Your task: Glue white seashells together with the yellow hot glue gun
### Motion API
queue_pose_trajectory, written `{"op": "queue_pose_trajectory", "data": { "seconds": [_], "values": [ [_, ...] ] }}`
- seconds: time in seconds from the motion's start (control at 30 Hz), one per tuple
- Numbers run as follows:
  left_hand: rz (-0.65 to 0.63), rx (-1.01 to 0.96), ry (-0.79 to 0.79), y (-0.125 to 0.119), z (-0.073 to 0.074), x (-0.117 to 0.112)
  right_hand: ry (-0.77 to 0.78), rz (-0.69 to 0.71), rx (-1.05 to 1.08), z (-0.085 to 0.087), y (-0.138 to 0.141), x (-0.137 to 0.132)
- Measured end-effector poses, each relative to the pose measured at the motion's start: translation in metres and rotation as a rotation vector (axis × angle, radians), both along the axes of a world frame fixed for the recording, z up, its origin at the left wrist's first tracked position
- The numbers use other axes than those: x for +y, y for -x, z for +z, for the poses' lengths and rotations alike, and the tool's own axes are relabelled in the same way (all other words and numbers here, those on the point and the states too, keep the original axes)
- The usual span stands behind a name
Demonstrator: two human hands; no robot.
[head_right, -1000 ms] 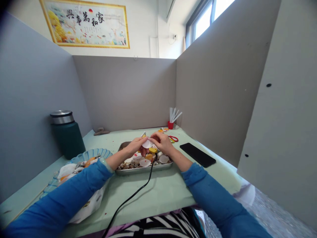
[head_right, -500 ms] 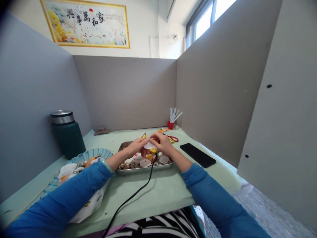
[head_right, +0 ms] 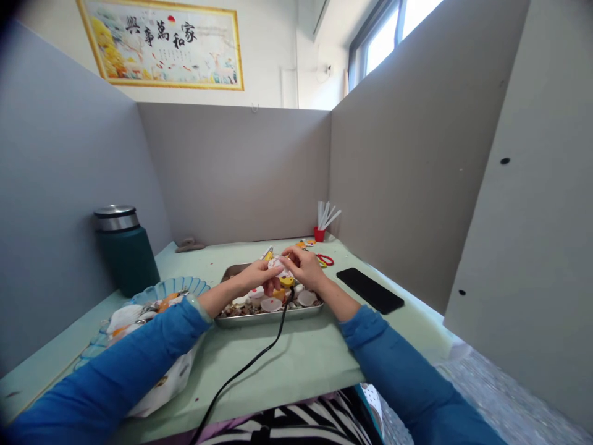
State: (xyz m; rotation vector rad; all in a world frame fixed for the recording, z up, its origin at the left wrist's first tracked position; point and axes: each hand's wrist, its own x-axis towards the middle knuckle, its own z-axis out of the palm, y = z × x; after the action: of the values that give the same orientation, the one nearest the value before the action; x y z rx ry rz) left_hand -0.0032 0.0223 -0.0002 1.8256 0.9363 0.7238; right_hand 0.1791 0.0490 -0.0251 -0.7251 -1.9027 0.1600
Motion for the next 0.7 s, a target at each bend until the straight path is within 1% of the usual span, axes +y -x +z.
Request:
{"op": "queue_pose_trajectory", "data": {
  "seconds": [0.23,0.33,0.4,0.5,0.7],
  "values": [
    [0.012,0.005,0.033,0.0015,-0.0059,0.0077,0.003,0.018,-0.061,0.003,0.0001,-0.003],
    [-0.005,0.022,0.014,0.0022,-0.0044,0.0056,-0.017,0.021,-0.102,0.0041,0.0002,-0.0034],
    [-0.04,0.034,-0.001,0.0022,-0.003,0.0031,-0.026,0.031,-0.096,0.0042,0.0003,-0.003],
    [-0.069,0.023,0.017,0.0014,-0.0017,0.0006,-0.02,0.044,-0.078,0.0037,0.0005,-0.0023],
    [-0.03,0.022,0.048,0.0,-0.0007,0.0006,0.023,0.029,-0.098,0.0032,0.0006,-0.0024]
  ]
}}
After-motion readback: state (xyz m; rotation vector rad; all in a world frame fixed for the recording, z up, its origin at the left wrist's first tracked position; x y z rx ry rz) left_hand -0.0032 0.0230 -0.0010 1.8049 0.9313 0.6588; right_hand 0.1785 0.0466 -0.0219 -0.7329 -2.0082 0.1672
